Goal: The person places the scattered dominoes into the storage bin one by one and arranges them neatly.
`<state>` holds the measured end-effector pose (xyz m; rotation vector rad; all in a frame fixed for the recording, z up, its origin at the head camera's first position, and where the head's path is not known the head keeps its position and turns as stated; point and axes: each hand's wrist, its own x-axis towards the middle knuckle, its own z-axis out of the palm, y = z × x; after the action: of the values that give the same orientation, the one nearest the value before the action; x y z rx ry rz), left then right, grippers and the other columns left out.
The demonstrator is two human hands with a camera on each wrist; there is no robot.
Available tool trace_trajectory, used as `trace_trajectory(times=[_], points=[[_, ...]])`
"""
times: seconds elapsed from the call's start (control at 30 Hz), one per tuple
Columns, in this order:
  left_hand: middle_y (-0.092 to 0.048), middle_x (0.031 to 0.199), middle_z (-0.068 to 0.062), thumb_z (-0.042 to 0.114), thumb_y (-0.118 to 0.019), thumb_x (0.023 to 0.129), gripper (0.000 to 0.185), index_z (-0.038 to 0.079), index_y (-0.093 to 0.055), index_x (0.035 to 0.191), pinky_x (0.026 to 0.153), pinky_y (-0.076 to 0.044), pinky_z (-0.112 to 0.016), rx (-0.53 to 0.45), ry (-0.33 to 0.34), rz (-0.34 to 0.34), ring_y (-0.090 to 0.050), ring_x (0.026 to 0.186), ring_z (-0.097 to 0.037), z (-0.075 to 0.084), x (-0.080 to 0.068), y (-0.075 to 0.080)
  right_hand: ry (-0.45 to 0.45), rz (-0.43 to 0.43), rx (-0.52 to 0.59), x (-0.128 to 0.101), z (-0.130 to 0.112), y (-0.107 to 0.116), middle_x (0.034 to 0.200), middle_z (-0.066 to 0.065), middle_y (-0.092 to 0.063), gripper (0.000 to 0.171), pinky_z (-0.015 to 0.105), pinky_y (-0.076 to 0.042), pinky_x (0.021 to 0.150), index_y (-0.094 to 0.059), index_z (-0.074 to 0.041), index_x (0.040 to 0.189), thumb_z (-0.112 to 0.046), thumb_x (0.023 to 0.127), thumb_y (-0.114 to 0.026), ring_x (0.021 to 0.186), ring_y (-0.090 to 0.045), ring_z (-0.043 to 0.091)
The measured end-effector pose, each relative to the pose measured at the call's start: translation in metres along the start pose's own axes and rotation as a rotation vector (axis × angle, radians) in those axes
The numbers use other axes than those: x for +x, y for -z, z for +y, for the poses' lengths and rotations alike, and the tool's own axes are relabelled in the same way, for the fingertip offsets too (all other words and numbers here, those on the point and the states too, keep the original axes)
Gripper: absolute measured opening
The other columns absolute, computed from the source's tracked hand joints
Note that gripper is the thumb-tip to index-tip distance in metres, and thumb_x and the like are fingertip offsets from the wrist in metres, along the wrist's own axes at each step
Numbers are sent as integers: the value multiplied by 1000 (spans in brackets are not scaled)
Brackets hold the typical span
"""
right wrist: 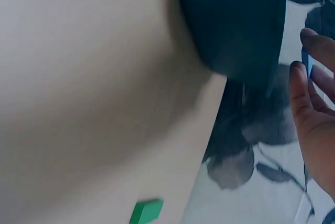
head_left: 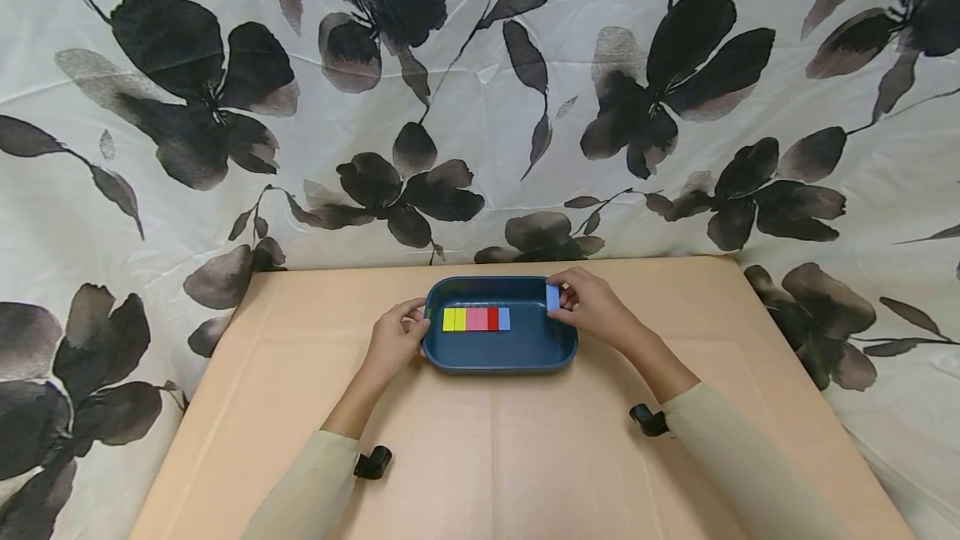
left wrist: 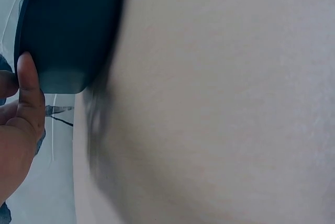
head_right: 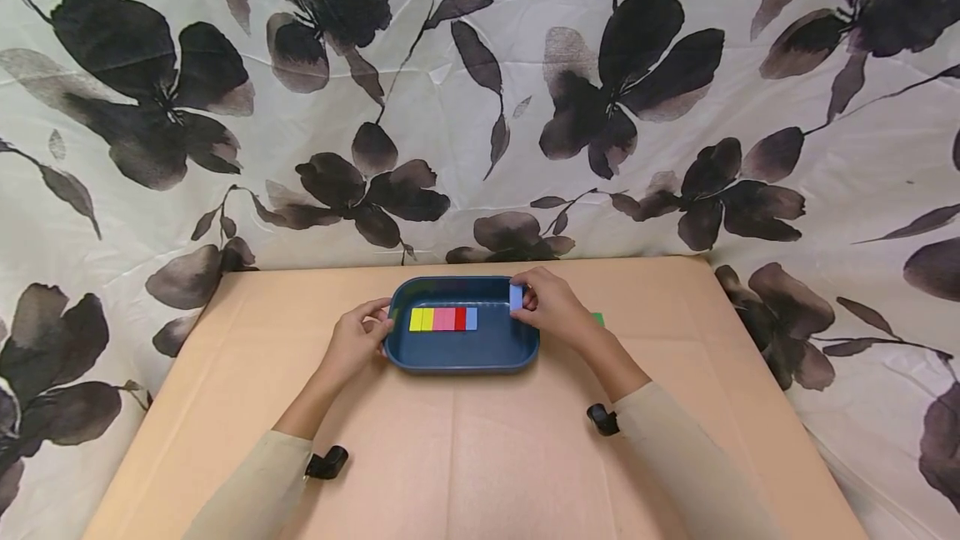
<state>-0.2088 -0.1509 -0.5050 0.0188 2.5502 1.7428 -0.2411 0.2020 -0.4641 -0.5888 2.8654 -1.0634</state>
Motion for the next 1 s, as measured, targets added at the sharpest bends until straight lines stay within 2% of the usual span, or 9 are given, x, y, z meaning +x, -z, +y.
trace_trajectory(times=[0.3,0.47,0.67,0.83,1.0], points=[[-61,106,-17,3,-64,100,40,-1,-60,140,56,-63,-44,10,-3,-3,-62,60,-15,-1,1,0,-18,-99,-82,21,-13,-26,111,13,-61,48,26,-62,75,-66,1,125,-13,84,-87,84,-61,16],[-60,105,-18,2,-64,100,40,-1,-60,139,56,-63,-45,3,-9,0,-62,61,-16,-1,1,1,-17,-146,-119,30,-14,-37,99,11,-61,47,24,-60,72,-68,2,122,-16,83,-88,81,-59,15],[-60,105,-18,2,-64,99,40,-1,-60,139,54,-63,-43,3,-11,5,-62,61,-15,-2,3,0,-67,-178,-160,39,-21,-46,86,6,-62,47,24,-53,68,-69,2,120,-18,83,-89,74,-58,13],[-61,105,-18,1,-65,99,41,-1,-60,139,52,-62,-39,8,-13,5,-62,60,-15,-3,3,-1,-136,-198,-116,42,-21,-53,89,8,-63,47,22,-55,64,-68,2,122,-15,83,-88,72,-60,12],[-61,104,-17,1,-65,99,40,-1,-60,139,51,-62,-39,5,-13,8,-61,59,-16,-4,4,0,-141,-209,-123,43,-20,-60,97,13,-62,47,25,-58,68,-69,3,121,-15,82,-88,75,-62,14]])
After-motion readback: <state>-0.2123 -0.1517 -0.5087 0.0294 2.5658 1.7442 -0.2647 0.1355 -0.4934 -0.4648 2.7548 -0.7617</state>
